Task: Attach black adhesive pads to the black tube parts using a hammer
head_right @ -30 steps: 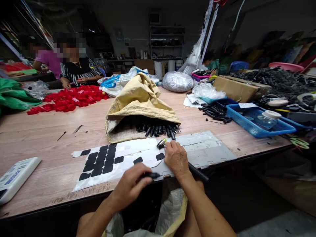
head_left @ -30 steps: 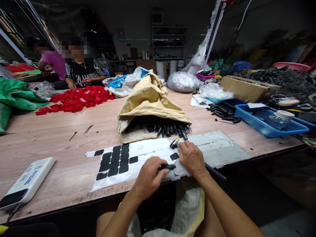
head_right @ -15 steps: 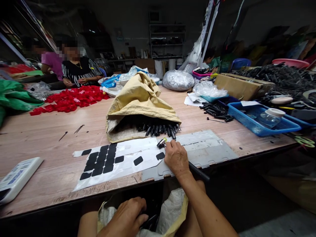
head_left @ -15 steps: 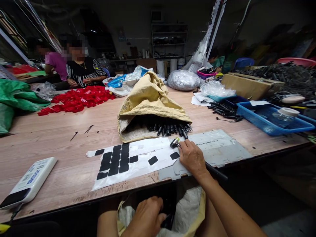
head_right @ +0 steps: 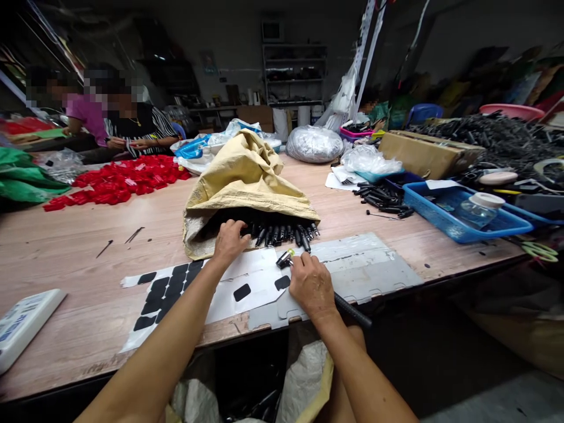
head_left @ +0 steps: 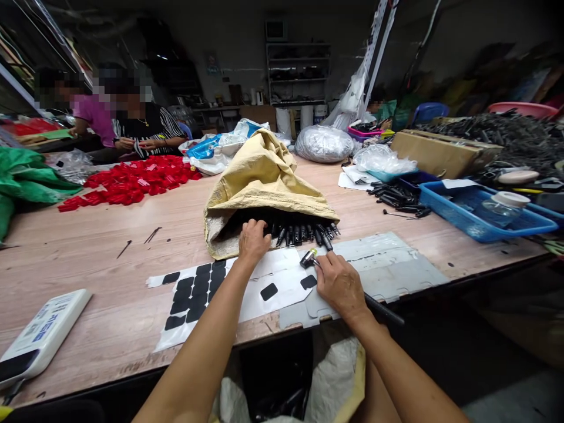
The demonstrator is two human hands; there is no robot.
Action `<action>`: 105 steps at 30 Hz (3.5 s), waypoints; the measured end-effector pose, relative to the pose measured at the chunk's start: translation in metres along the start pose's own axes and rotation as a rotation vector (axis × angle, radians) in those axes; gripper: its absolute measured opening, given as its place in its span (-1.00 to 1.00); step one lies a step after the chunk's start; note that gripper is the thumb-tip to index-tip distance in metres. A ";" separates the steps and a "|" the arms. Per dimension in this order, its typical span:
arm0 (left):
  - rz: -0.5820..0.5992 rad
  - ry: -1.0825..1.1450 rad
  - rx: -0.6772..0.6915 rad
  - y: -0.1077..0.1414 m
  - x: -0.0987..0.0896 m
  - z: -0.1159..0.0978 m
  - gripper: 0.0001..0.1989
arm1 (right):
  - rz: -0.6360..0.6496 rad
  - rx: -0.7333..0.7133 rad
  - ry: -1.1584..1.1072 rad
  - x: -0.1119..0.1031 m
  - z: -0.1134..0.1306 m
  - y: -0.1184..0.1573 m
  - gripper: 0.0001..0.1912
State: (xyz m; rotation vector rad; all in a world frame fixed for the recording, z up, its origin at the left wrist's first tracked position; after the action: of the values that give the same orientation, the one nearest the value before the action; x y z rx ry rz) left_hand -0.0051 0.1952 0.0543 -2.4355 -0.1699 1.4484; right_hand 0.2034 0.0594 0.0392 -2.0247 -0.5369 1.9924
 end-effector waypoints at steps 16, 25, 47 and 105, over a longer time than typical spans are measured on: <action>0.028 -0.093 -0.058 0.031 -0.014 0.015 -0.86 | -0.006 -0.006 0.009 0.000 0.000 0.002 -0.85; 0.177 0.242 0.128 0.116 -0.020 -0.012 -0.90 | -0.008 0.002 0.021 0.000 0.000 0.001 -0.87; 0.211 0.417 -0.005 0.124 0.002 -0.015 -0.87 | -0.069 0.044 -0.337 -0.019 -0.003 0.000 -0.73; 0.359 0.399 0.111 0.129 0.008 -0.017 -0.59 | 0.294 -0.279 -0.757 0.005 0.057 -0.021 -0.91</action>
State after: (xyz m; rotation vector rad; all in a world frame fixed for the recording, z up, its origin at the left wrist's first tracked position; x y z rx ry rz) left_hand 0.0070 0.0719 0.0146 -2.6919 0.4421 1.0214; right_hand 0.1444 0.0756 0.0419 -1.4721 -0.7177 3.0179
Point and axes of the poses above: each hand's wrist, its own y-axis away from the middle knuckle, its own x-axis out of the palm, z = x × y, the point moved 9 cm from there along -y, towards the middle knuckle, and after that the axes turned 9 degrees about y, right-handed, at the moved point
